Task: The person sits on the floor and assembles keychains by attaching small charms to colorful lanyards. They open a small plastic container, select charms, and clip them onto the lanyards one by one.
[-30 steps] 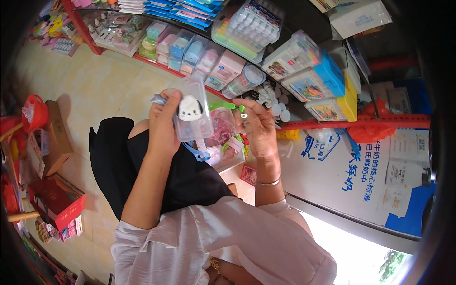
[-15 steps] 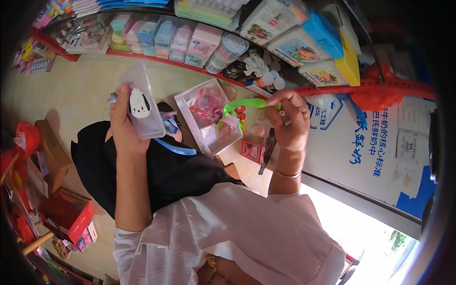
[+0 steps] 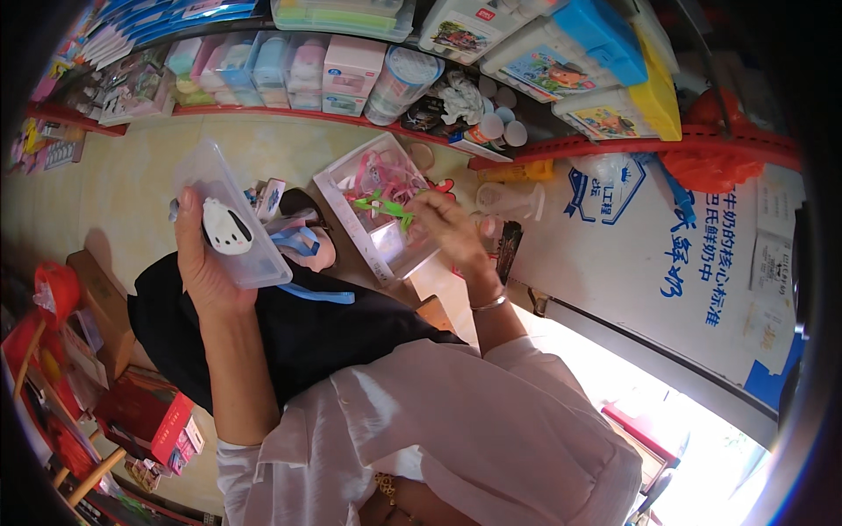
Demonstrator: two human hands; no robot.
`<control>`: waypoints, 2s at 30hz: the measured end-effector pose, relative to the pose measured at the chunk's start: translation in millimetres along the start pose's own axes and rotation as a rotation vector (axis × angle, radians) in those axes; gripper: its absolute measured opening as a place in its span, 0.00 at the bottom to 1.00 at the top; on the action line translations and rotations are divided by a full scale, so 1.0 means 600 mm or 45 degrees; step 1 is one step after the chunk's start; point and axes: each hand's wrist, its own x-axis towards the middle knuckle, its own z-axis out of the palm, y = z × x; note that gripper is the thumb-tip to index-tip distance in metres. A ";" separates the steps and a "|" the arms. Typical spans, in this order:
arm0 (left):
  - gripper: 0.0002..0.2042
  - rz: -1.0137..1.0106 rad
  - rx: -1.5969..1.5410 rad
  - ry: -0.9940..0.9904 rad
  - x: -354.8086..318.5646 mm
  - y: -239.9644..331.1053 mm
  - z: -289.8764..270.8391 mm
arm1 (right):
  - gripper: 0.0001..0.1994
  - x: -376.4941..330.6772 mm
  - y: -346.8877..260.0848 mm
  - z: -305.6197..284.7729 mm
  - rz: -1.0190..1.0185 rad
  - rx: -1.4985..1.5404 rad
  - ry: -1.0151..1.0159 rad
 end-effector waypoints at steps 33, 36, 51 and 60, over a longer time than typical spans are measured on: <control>0.21 -0.095 0.121 0.051 0.021 0.007 0.016 | 0.30 0.327 0.374 0.081 -0.101 -0.966 0.368; 0.21 -0.112 0.113 0.044 0.018 0.011 0.018 | 0.15 0.279 0.305 0.056 0.053 -0.313 0.389; 0.20 -0.392 -0.062 -0.377 -0.012 0.014 0.014 | 0.13 0.049 -0.017 0.050 -0.177 0.735 -0.032; 0.21 -0.368 0.068 -0.291 -0.016 -0.002 -0.007 | 0.10 -0.030 -0.121 0.051 -0.211 0.617 -0.071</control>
